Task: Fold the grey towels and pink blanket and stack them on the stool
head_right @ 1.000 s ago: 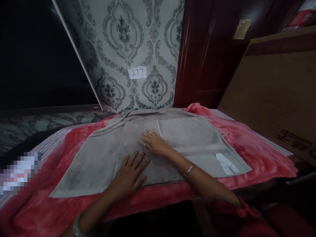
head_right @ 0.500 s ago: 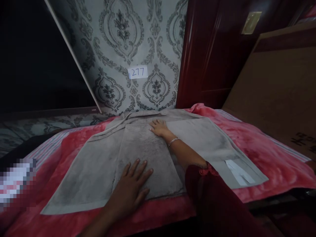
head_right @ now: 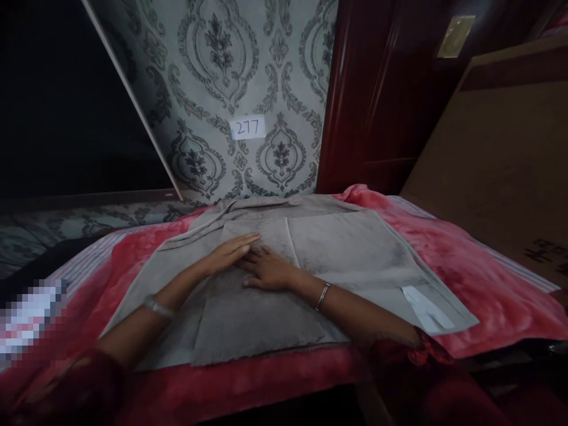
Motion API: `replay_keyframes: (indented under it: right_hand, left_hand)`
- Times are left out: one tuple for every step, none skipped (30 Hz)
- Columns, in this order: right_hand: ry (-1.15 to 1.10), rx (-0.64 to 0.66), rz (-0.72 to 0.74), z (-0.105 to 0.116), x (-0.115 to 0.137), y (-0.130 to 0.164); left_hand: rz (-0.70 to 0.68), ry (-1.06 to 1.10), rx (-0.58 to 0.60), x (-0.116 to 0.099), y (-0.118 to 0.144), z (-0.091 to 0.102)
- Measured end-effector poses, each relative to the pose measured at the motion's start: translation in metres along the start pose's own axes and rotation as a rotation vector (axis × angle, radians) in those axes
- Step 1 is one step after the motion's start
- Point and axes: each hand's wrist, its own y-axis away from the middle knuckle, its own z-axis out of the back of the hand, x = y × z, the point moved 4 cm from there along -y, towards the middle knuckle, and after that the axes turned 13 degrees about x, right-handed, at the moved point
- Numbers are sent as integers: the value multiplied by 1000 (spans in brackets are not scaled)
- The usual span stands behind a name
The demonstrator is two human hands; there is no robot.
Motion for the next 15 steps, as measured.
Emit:
replay_keyframes:
  right_hand:
    - [0, -7, -2, 1, 0, 0]
    - [-5, -13, -13, 1, 0, 0]
    - [-13, -18, -30, 1, 0, -1]
    - [-21, -17, -45, 1, 0, 0]
    - [-30, -11, -55, 0, 2, 1]
    - [-38, 1, -53, -2, 6, 3]
    - [-46, 17, -32, -5, 13, 7]
    - [-58, 35, 5, -9, 21, 13]
    - [-76, 53, 52, -13, 32, 20]
    - [-100, 70, 103, -17, 45, 29]
    - [-127, 85, 153, -21, 59, 40]
    - [-157, 100, 196, -24, 73, 51]
    - [-188, 115, 235, -27, 86, 63]
    - [-219, 129, 268, -27, 98, 73]
    - [-250, 148, 300, -27, 107, 82]
  left_hand:
    - [28, -39, 90, 13, -18, 4]
    - [80, -88, 150, 27, -34, 5]
    - [125, -136, 193, 39, -47, 5]
    - [159, -178, 216, 49, -57, 3]
    - [175, -211, 222, 56, -64, 1]
    - [171, -234, 220, 62, -69, -2]
    - [157, -249, 215, 65, -71, -5]
    - [143, -258, 207, 67, -71, -8]
    - [137, -264, 202, 68, -71, -10]
    - [136, -269, 201, 69, -69, -12]
    - [138, -274, 199, 69, -68, -13]
    - [141, -279, 196, 70, -67, -14]
    - [141, -284, 192, 70, -66, -14]
    - [140, -289, 188, 70, -66, -14]
    - [139, -295, 185, 70, -66, -14]
